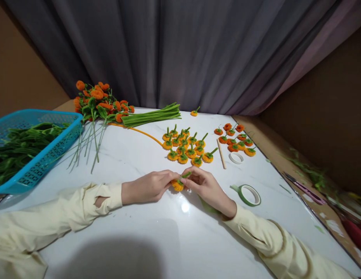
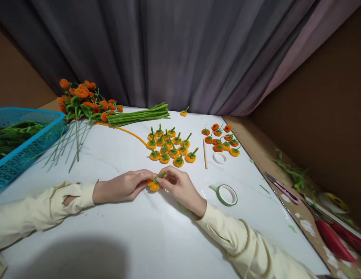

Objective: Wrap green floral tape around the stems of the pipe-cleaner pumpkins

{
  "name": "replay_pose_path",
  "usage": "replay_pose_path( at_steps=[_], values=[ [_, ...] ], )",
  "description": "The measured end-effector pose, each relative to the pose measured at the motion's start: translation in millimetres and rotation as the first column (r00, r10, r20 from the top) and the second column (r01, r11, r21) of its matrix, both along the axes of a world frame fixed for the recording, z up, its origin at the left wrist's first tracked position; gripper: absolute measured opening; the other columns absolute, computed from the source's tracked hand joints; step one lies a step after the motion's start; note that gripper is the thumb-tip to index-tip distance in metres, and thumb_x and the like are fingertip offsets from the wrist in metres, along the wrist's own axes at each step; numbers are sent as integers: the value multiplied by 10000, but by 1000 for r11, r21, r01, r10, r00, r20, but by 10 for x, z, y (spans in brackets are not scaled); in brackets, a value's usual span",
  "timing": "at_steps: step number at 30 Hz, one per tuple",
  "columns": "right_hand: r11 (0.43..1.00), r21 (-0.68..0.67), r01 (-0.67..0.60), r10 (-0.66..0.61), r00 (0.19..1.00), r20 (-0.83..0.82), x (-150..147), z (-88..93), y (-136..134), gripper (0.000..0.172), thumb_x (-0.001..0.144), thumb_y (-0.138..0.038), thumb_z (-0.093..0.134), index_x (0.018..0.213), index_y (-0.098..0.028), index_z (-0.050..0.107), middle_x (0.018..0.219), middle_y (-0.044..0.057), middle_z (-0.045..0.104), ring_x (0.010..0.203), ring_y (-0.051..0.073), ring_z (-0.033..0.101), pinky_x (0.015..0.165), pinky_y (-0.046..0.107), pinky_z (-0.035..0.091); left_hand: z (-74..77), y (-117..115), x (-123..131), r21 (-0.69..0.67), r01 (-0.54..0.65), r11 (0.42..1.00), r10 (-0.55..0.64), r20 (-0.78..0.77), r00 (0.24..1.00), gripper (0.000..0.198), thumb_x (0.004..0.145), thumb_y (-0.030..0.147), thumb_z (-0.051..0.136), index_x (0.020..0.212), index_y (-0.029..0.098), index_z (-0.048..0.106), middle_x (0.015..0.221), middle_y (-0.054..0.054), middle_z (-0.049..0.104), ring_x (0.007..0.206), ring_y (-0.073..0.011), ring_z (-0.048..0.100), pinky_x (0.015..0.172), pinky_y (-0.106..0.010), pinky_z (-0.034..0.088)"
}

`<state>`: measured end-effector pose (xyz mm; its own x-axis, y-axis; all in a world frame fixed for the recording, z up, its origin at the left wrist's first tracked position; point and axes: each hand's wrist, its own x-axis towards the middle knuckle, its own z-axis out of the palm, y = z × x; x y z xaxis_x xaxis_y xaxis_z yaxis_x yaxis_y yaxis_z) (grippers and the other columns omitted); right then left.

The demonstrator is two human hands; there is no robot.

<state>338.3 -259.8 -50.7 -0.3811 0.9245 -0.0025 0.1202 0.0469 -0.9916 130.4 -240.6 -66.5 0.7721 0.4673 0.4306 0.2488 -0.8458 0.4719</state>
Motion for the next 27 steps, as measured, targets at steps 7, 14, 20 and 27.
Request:
replay_pose_path(
  at_steps=[7, 14, 20, 27],
  values=[
    [996, -85, 8, -14, 997, -73, 12, 15, 22, 275, 750, -408, 704, 818, -171, 583, 707, -13, 586, 638, 103, 560, 611, 237, 462, 26, 14, 7, -6, 39, 999, -38, 22, 999, 339, 897, 60, 404, 1222, 146, 454, 1101, -121, 624, 1032, -193, 595, 863, -317, 518],
    [990, -139, -31, 12, 991, -136, 46, -4, 51, 272, 744, -398, 717, 824, -171, 591, 736, -1, 601, 676, 107, 566, 642, 240, 464, 42, 8, 9, 17, 30, 999, -31, 36, 999, 355, 898, 66, 394, 1240, 137, 457, 1106, -135, 634, 1040, -202, 602, 866, -335, 529],
    [990, -135, -38, 25, 994, -102, 53, 101, 29, 260, 781, -410, 676, 832, -160, 622, 774, 20, 619, 716, 125, 567, 671, 250, 459, 34, 1, 9, 36, 27, 999, -29, 42, 999, 338, 893, 57, 406, 1217, 127, 472, 1097, -143, 638, 1034, -209, 605, 854, -338, 535],
    [991, -121, -62, 53, 996, -74, 83, 106, 42, 237, 769, -381, 695, 825, -157, 644, 765, 16, 632, 713, 125, 585, 690, 257, 475, 28, 5, 2, 16, 39, 999, -39, 25, 999, 360, 888, 52, 402, 1235, 136, 453, 1121, -141, 628, 1060, -210, 594, 869, -342, 530]
  ],
)
